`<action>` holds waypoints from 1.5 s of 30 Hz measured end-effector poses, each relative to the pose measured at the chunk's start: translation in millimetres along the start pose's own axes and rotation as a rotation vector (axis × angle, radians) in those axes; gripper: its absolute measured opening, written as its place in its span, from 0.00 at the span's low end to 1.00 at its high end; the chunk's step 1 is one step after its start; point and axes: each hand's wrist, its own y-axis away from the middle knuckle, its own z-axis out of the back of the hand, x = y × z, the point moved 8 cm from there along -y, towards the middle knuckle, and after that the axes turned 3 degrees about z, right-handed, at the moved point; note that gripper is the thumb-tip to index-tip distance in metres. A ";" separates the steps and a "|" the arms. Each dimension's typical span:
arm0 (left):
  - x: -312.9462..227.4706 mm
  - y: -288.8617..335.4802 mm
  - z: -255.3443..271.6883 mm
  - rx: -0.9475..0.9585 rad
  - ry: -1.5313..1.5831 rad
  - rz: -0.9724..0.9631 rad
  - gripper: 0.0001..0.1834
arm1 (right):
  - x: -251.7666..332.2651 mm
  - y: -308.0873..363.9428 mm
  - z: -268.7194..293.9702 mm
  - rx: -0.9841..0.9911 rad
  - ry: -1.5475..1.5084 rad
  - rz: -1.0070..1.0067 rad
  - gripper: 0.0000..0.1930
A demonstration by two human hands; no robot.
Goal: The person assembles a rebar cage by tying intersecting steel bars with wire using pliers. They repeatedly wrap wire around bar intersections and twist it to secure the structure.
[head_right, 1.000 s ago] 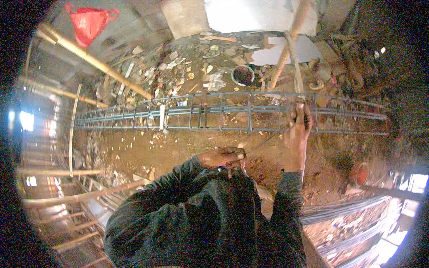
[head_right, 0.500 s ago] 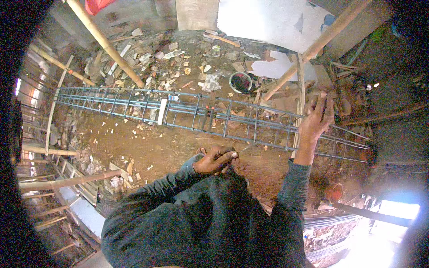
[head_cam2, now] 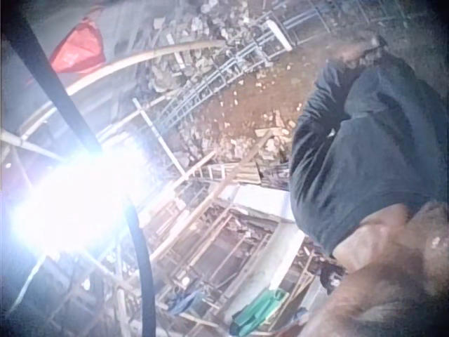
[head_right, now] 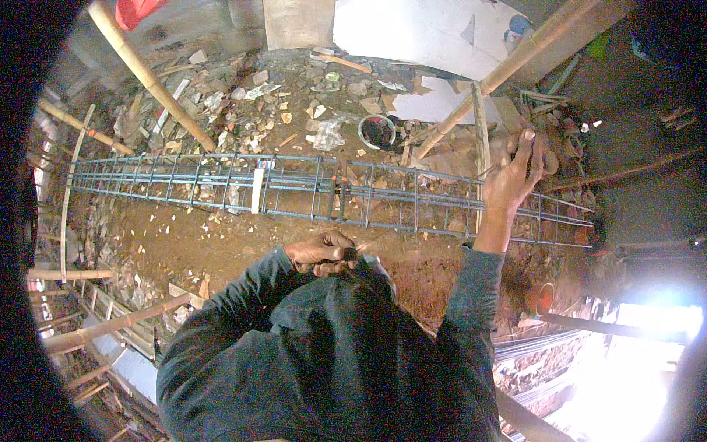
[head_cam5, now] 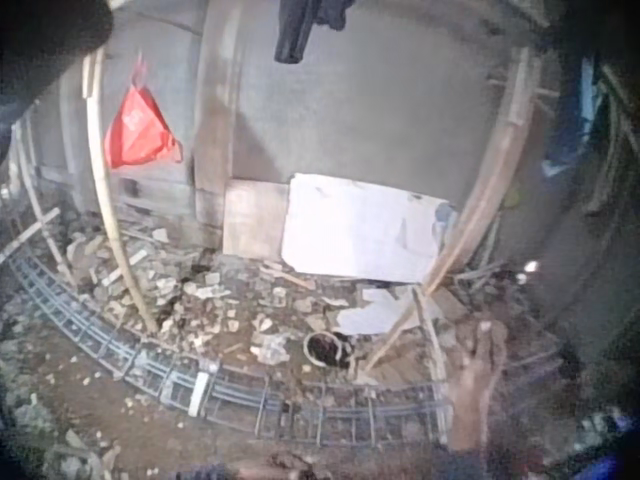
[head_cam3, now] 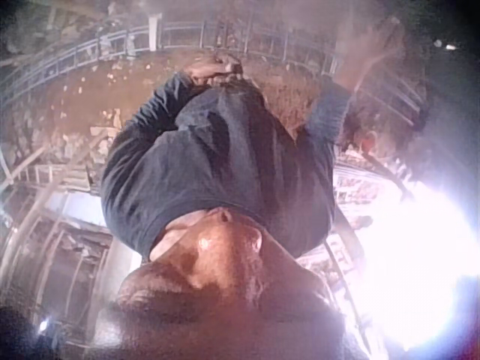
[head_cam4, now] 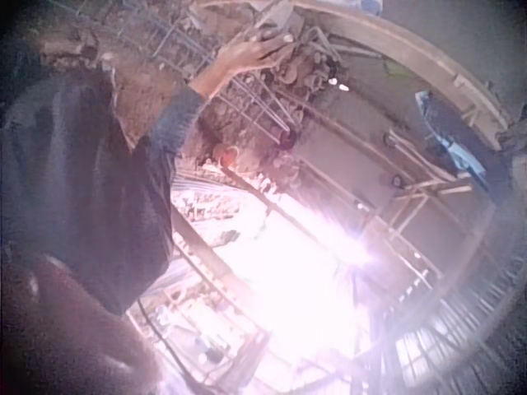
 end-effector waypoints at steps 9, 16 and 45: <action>16.8 -5.4 6.6 0.055 0.217 -0.061 0.20 | 6.9 2.4 -31.2 -0.042 -0.708 -0.219 0.13; 20.6 -1.3 13.8 -0.076 0.168 -0.007 0.19 | 8.4 2.4 -44.0 -0.020 -0.784 -0.170 0.09; -8.3 84.4 166.5 -0.996 -0.327 -0.437 0.38 | -98.8 157.4 -154.5 0.205 -0.535 -0.547 0.19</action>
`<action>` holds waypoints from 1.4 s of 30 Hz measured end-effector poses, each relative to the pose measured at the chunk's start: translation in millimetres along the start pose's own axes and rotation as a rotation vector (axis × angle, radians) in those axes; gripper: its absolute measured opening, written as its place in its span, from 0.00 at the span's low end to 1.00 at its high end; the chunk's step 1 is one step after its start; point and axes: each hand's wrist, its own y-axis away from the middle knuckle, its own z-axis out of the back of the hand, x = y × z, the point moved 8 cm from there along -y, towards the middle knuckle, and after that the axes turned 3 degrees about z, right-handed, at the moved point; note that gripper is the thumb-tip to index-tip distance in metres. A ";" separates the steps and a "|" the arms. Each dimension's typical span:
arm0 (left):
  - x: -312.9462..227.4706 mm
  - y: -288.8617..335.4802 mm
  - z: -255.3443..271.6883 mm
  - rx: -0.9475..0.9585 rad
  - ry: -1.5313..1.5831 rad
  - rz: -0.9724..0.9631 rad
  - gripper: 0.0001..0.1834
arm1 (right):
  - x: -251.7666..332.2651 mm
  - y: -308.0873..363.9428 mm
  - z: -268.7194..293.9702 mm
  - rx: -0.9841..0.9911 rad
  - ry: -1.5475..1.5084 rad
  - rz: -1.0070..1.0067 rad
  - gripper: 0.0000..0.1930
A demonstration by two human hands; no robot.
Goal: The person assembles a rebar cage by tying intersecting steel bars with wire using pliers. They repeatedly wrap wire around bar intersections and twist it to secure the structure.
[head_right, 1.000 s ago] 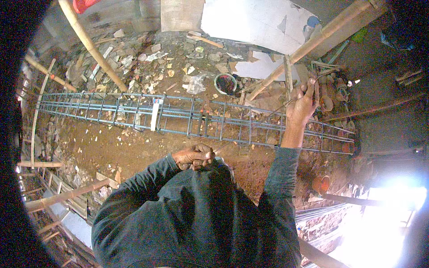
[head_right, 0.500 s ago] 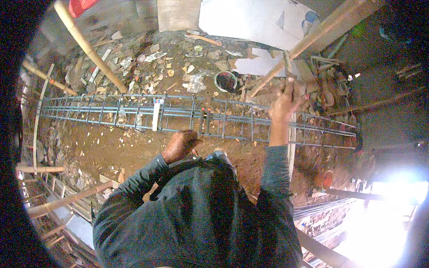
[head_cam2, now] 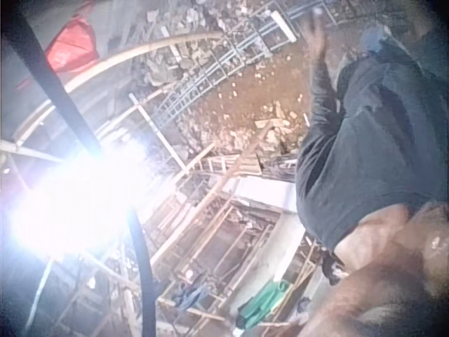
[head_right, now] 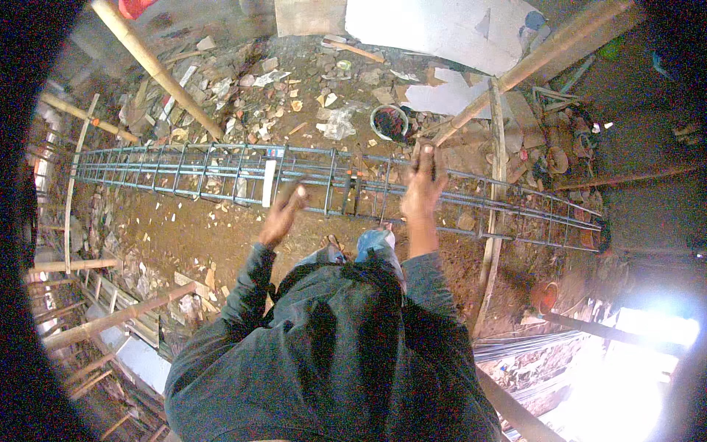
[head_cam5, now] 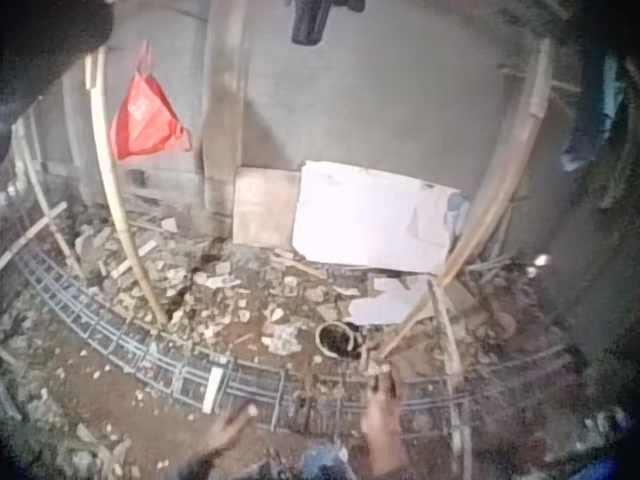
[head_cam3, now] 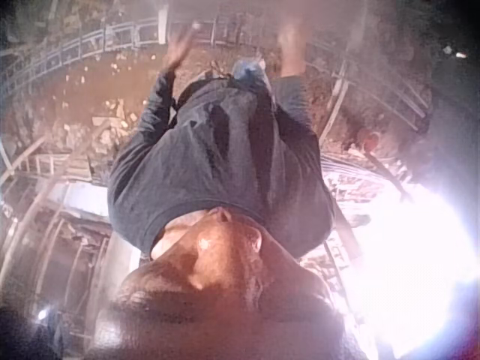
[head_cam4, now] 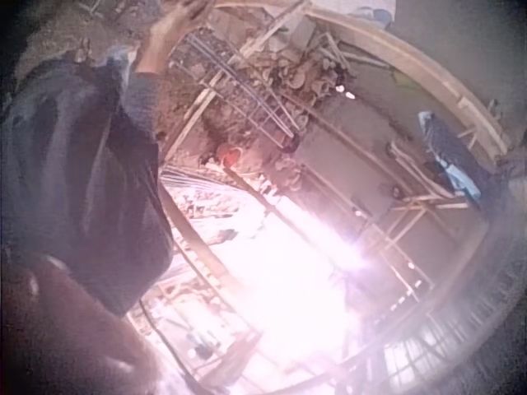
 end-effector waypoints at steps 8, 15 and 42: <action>66.3 -33.3 110.7 -0.706 -0.804 -0.104 0.26 | -15.1 -73.5 -5.4 0.211 1.164 0.409 0.29; 87.0 -49.1 103.5 -0.764 -1.022 -0.088 0.25 | -162.5 -30.5 -52.7 0.434 1.373 0.096 0.39; 42.1 -36.5 -40.0 -0.241 -0.708 -0.340 0.17 | -60.9 -148.7 136.4 0.265 1.373 -0.172 0.50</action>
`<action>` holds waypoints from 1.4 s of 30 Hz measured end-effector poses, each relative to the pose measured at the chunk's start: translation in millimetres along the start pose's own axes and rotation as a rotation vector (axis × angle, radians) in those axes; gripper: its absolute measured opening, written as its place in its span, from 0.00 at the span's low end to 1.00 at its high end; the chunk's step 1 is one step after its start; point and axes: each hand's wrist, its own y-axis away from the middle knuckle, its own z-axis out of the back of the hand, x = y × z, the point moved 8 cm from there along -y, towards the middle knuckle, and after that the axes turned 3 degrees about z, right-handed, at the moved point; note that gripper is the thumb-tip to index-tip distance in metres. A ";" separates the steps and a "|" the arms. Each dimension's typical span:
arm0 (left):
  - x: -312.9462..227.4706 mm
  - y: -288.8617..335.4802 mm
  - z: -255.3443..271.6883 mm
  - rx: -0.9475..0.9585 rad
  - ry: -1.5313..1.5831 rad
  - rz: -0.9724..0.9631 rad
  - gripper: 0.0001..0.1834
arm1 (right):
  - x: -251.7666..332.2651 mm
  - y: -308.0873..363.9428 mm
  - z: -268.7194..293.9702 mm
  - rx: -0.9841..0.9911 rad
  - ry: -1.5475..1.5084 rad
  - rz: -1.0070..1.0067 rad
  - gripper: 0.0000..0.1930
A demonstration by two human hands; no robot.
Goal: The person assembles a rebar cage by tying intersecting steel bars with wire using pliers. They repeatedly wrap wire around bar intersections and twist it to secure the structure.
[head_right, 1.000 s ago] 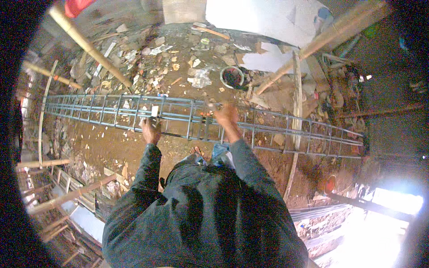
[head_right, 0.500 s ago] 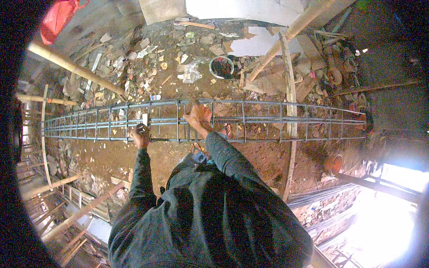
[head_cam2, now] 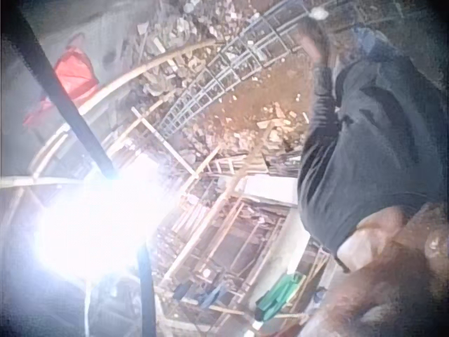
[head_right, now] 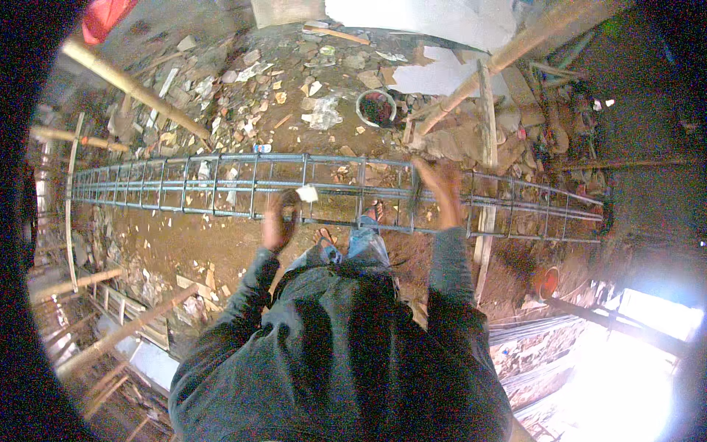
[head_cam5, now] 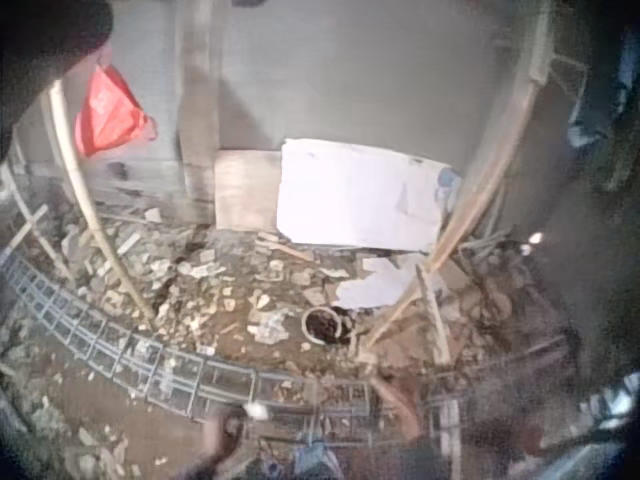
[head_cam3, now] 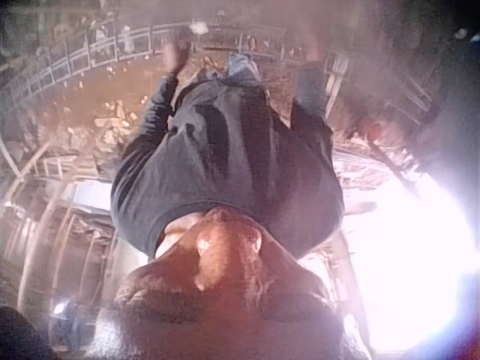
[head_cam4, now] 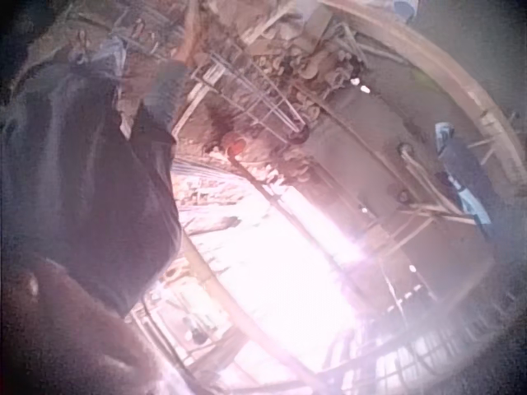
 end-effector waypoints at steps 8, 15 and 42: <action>-80.3 36.5 -93.4 0.428 -0.325 -0.429 0.29 | -68.4 59.1 46.7 -0.136 0.538 -0.172 0.48; -61.1 41.5 -108.7 0.388 -0.431 -0.395 0.26 | -68.5 71.1 31.8 -0.165 0.467 -0.206 0.31; -32.8 44.9 -113.4 0.531 -0.418 -0.288 0.32 | 68.8 130.4 -137.2 0.024 0.165 0.275 0.36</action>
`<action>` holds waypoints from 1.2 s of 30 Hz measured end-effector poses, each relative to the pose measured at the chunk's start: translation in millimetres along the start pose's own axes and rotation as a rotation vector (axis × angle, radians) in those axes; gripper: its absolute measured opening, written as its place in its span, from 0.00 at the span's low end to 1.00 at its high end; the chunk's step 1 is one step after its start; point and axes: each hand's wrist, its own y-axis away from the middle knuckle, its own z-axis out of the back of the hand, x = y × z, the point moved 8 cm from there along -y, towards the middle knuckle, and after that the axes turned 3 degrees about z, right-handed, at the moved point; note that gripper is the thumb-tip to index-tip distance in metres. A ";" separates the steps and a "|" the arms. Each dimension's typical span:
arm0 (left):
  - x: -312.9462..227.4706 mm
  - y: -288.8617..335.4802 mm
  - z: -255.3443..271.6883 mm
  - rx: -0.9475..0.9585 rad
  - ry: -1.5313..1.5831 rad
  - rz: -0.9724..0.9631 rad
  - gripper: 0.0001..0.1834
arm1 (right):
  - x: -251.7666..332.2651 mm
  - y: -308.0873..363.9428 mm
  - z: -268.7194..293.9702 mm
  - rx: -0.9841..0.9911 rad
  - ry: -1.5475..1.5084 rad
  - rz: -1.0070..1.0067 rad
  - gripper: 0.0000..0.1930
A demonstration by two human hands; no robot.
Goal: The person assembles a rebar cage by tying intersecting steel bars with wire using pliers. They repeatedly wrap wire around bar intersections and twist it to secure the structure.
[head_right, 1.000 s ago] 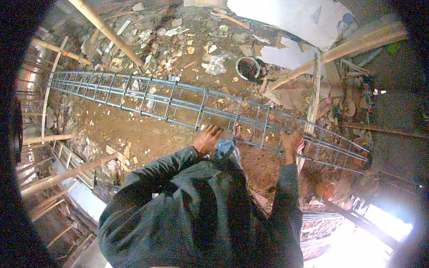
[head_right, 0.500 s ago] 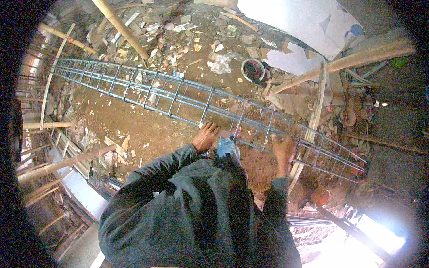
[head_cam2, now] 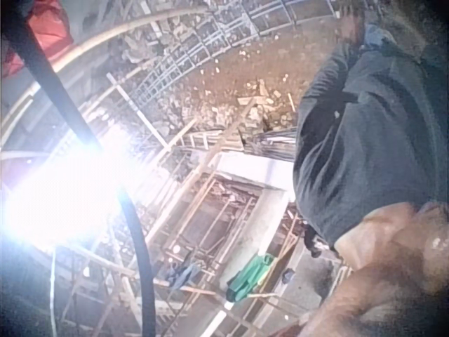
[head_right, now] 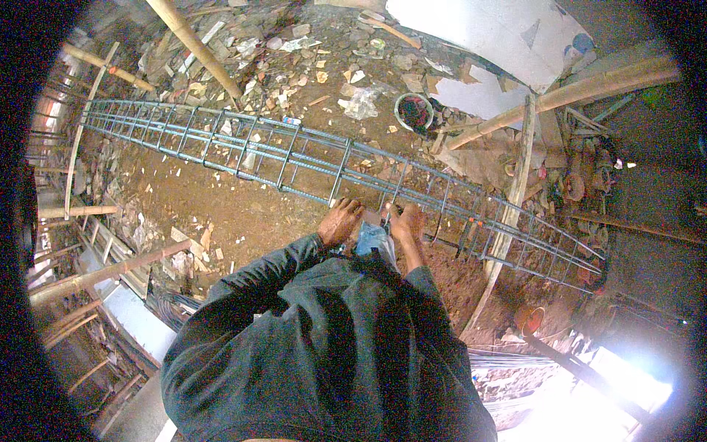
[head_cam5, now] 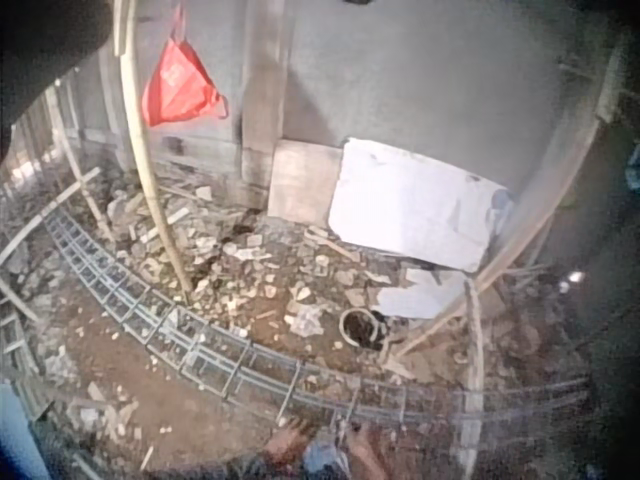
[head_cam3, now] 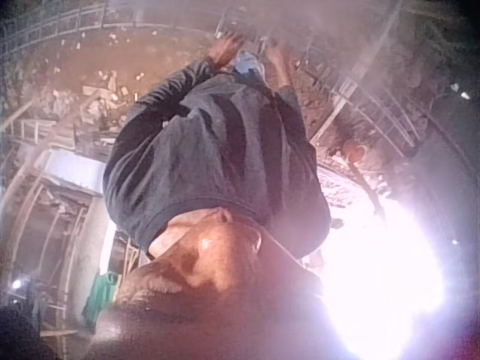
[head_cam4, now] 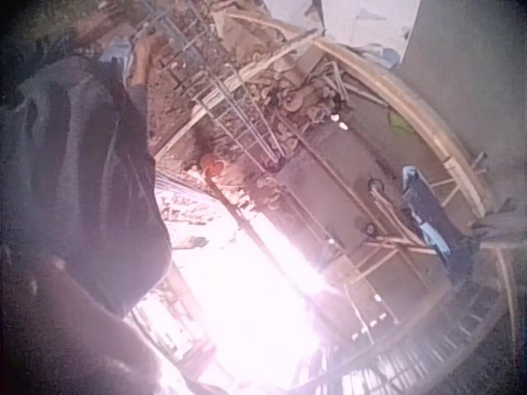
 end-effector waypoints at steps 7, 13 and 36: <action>-1.2 3.2 8.0 -0.016 0.003 -0.014 0.32 | -21.6 -2.6 -37.0 0.208 -0.061 -0.101 0.34; -1.2 5.6 14.9 -0.258 0.045 -0.065 0.17 | -20.1 -8.8 -36.8 -0.047 0.029 0.057 0.31; -1.4 6.1 22.5 -0.200 0.103 -0.030 0.20 | -9.4 -2.7 -31.7 0.098 -0.054 -0.059 0.35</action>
